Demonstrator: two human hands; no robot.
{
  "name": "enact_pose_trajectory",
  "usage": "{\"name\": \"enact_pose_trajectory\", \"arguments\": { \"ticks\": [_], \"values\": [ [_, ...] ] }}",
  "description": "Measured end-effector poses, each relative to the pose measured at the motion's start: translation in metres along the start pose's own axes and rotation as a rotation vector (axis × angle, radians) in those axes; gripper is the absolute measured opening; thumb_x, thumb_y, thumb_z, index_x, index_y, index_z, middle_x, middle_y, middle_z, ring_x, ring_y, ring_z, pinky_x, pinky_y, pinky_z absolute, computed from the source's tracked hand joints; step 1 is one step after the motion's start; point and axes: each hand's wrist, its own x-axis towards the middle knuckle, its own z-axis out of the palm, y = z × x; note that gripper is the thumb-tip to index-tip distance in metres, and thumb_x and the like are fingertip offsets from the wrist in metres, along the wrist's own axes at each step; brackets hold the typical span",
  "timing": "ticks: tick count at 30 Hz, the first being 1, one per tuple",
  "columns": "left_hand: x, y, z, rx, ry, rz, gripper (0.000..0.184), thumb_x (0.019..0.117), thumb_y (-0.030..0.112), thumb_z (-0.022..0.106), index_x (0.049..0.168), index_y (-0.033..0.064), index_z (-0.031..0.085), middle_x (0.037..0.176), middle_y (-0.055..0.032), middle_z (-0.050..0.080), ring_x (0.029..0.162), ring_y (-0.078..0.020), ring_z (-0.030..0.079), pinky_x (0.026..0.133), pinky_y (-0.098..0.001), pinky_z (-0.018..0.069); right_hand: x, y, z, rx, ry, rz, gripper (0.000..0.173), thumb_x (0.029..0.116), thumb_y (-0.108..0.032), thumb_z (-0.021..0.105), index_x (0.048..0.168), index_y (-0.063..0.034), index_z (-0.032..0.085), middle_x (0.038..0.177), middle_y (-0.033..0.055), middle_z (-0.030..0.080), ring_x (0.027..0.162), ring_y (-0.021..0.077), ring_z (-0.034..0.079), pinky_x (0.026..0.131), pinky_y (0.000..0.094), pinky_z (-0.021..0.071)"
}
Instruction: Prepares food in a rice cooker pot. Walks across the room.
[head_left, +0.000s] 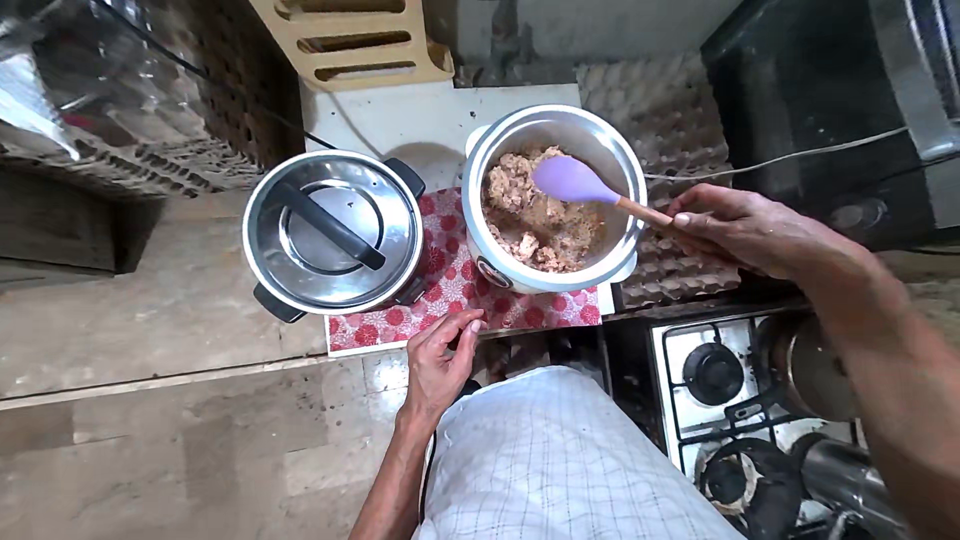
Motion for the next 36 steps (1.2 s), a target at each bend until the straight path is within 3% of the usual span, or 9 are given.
{"name": "enact_pose_trajectory", "arguments": {
  "ticks": [3, 9, 11, 16, 22, 26, 30, 33, 36],
  "values": [
    [0.0, 0.0, -0.001, 0.002, -0.008, 0.004, 0.021, 0.1029, 0.013, 0.058, 0.114, 0.0015, 0.072, 0.097, -0.005, 0.074, 0.069, -0.0081, 0.067, 0.061, -0.0264, 0.0595, -0.006, 0.0, 0.0, -0.067, -0.001, -0.053, 0.03, 0.0992, -0.016, 0.066, 0.128, -0.0137, 0.057, 0.079, 0.0089, 0.067, 0.053, 0.0176, 0.057, 0.047, 0.0325, 0.0477],
    [-0.002, 0.001, -0.006, 0.041, -0.031, 0.024, 0.021, 0.1023, 0.012, 0.059, 0.115, 0.0029, 0.073, 0.098, -0.0042, 0.074, 0.073, -0.0084, 0.069, 0.065, -0.0272, 0.0617, -0.04, -0.001, -0.008, -0.561, 0.28, -0.209, 0.019, 0.1041, -0.033, 0.057, 0.119, -0.0259, 0.067, 0.071, 0.0042, 0.064, 0.053, 0.0239, 0.059, 0.049, 0.0514, 0.05],
    [-0.001, 0.002, -0.007, 0.051, -0.034, 0.037, 0.02, 0.102, 0.012, 0.06, 0.114, 0.0034, 0.073, 0.097, -0.0036, 0.074, 0.072, -0.0078, 0.068, 0.065, -0.0268, 0.0615, -0.044, -0.023, -0.016, -0.654, 0.302, -0.239, 0.021, 0.104, -0.031, 0.056, 0.119, -0.0231, 0.069, 0.077, 0.0075, 0.067, 0.06, 0.0304, 0.064, 0.054, 0.0602, 0.051],
    [0.0, 0.005, -0.008, 0.057, -0.043, 0.045, 0.02, 0.1017, 0.012, 0.06, 0.114, 0.0039, 0.073, 0.096, -0.0034, 0.073, 0.073, -0.0073, 0.068, 0.065, -0.0262, 0.0608, -0.031, -0.074, -0.009, -0.844, 0.282, -0.245, 0.021, 0.1036, -0.024, 0.058, 0.112, -0.0181, 0.076, 0.082, 0.0163, 0.07, 0.075, 0.0415, 0.067, 0.063, 0.066, 0.0487],
    [-0.002, 0.001, -0.01, 0.118, -0.089, 0.052, 0.02, 0.1023, 0.015, 0.059, 0.113, 0.0067, 0.074, 0.095, -0.0013, 0.073, 0.074, -0.0056, 0.067, 0.066, -0.0249, 0.0592, 0.022, -0.1, 0.007, -1.031, 0.158, -0.045, 0.022, 0.1016, -0.029, 0.062, 0.091, -0.0129, 0.073, 0.086, 0.02, 0.069, 0.087, 0.0457, 0.068, 0.066, 0.0675, 0.0497],
    [-0.012, -0.004, -0.019, 0.157, -0.106, 0.034, 0.02, 0.1028, 0.015, 0.059, 0.113, 0.0078, 0.075, 0.1, -0.0019, 0.074, 0.079, -0.0057, 0.069, 0.07, -0.0254, 0.0606, -0.007, -0.141, 0.009, -1.062, 0.141, 0.028, 0.018, 0.1026, -0.021, 0.061, 0.102, -0.0064, 0.073, 0.097, 0.0269, 0.067, 0.095, 0.0512, 0.065, 0.074, 0.0704, 0.0483],
    [-0.024, -0.01, -0.031, 0.168, -0.071, -0.006, 0.021, 0.103, 0.018, 0.059, 0.114, 0.0089, 0.075, 0.099, -0.001, 0.074, 0.077, -0.0057, 0.068, 0.068, -0.0254, 0.0601, -0.008, -0.132, -0.025, -1.184, 0.238, -0.167, 0.023, 0.1, -0.032, 0.061, 0.092, -0.0131, 0.073, 0.082, 0.0251, 0.066, 0.082, 0.0536, 0.065, 0.06, 0.0729, 0.0461],
    [-0.024, -0.009, -0.033, 0.165, -0.077, -0.001, 0.021, 0.103, 0.017, 0.059, 0.114, 0.0081, 0.074, 0.098, -0.0014, 0.073, 0.076, -0.0059, 0.068, 0.067, -0.0251, 0.0595, -0.009, -0.152, 0.011, -1.174, 0.199, -0.054, 0.035, 0.0994, -0.037, 0.064, 0.084, -0.0066, 0.068, 0.08, 0.0268, 0.064, 0.083, 0.053, 0.064, 0.062, 0.0709, 0.0456],
    [-0.021, -0.003, -0.033, 0.153, -0.111, 0.016, 0.021, 0.1031, 0.016, 0.058, 0.114, 0.0079, 0.074, 0.099, -0.0017, 0.074, 0.077, -0.0059, 0.068, 0.068, -0.0254, 0.06, -0.028, -0.155, 0.042, -1.102, 0.142, -0.06, 0.026, 0.0958, -0.022, 0.07, 0.078, -0.0047, 0.064, 0.075, 0.0223, 0.062, 0.074, 0.0459, 0.064, 0.059, 0.0642, 0.048]
  ]
}}
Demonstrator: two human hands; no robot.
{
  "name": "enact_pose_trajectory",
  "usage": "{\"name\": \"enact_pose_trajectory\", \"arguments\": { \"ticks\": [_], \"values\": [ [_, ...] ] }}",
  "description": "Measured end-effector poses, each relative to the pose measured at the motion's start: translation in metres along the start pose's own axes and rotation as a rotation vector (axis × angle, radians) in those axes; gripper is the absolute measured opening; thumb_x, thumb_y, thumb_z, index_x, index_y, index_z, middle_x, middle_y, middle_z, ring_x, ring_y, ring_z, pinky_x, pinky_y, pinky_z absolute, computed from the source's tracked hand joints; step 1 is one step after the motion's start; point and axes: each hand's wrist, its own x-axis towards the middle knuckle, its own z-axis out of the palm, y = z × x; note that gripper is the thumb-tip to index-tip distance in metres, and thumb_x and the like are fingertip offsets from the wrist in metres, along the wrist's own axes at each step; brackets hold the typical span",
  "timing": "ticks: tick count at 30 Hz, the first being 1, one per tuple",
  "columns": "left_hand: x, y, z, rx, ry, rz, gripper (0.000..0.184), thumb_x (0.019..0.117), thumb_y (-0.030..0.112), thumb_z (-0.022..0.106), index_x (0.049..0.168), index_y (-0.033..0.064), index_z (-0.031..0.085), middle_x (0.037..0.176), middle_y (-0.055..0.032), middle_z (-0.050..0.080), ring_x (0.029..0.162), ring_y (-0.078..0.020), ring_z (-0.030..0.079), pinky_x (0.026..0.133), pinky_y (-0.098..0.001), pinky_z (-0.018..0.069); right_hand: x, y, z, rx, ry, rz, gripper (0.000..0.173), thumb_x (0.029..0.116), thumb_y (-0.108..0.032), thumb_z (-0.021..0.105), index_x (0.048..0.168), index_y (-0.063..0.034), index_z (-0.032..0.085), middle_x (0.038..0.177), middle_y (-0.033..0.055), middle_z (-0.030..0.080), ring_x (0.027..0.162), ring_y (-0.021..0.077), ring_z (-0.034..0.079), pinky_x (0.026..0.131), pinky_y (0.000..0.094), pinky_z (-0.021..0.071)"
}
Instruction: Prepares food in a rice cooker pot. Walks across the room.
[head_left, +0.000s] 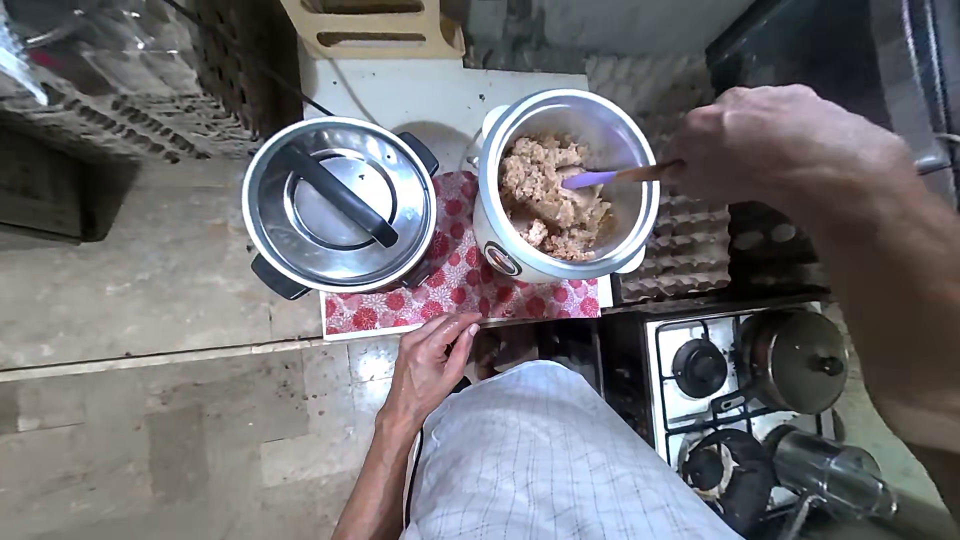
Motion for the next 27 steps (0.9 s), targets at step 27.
{"name": "enact_pose_trajectory", "arguments": {
  "ticks": [27],
  "values": [
    [0.061, -0.064, 0.05, -0.059, -0.173, -0.535, 0.028, 0.1034, 0.03, 0.059, 0.112, 0.0074, 0.073, 0.091, -0.0094, 0.073, 0.067, -0.018, 0.069, 0.066, -0.0417, 0.061, -0.039, -0.001, -0.027, 0.241, -0.029, 0.165, 0.026, 0.1075, -0.007, 0.048, 0.122, 0.0038, 0.067, 0.101, 0.0269, 0.067, 0.087, 0.0405, 0.065, 0.08, 0.0576, 0.0499]
  ]
}}
